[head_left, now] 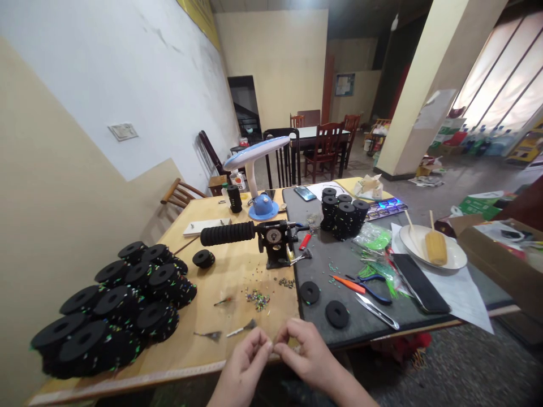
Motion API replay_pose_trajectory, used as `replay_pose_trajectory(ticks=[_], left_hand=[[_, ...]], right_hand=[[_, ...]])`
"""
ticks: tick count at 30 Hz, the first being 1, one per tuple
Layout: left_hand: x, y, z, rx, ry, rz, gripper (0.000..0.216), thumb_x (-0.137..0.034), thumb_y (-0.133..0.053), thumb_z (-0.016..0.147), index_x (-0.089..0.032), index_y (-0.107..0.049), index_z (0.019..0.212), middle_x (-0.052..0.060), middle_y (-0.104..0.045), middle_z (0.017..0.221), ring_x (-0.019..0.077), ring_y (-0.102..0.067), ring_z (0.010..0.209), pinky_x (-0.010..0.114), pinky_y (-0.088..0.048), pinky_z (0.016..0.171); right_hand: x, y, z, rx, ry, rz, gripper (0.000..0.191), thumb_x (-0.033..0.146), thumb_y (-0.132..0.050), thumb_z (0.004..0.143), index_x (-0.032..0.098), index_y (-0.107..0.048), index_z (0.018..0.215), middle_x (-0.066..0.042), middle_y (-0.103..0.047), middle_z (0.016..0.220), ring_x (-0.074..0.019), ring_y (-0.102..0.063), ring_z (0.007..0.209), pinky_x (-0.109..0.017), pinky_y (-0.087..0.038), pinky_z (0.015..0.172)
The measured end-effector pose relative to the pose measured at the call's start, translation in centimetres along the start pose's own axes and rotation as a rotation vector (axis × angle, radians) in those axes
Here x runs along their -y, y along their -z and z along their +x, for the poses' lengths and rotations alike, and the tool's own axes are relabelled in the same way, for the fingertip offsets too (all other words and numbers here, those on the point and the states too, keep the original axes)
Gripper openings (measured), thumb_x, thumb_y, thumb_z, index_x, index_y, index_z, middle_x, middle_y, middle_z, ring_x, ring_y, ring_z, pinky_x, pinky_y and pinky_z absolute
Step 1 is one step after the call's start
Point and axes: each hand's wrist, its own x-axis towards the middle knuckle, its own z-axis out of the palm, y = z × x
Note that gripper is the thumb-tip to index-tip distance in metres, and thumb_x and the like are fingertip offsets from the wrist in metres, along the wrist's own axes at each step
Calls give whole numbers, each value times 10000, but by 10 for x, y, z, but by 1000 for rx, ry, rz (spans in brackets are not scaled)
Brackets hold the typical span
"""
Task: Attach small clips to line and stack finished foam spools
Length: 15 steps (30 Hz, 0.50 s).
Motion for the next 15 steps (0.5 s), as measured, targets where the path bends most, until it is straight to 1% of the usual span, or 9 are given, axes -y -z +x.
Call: replay_pose_trajectory(ticks=[5,9,15], left_hand=[[-3,1,1,8,-9,44,460,-609,-717,664,-181,-553,620,-23,-474,607,156,-432,629,234,-371,599],[0,3,1,26,-7,56,488,-647,-676,680,-183,-530,638,-28,-463,625,155,-430,643,234,-373,612],[16,12,6,66,-10,44,391,-557,-629,786,-192,-531,688,-51,-433,641,130,-381,621,215,-350,596]], right_hand=[[-2,-1,0,32,5,-38,131,205,-584,827,200,-581,696,-3,-632,685,-172,-581,675,-264,-402,633],[-3,-1,-2,32,-15,-63,150,219,-556,846,203,-569,698,-3,-632,682,-173,-575,678,-266,-393,640],[-6,0,-5,43,-69,-53,153,218,-558,855,193,-588,707,-13,-658,715,-177,-590,715,-262,-395,673]])
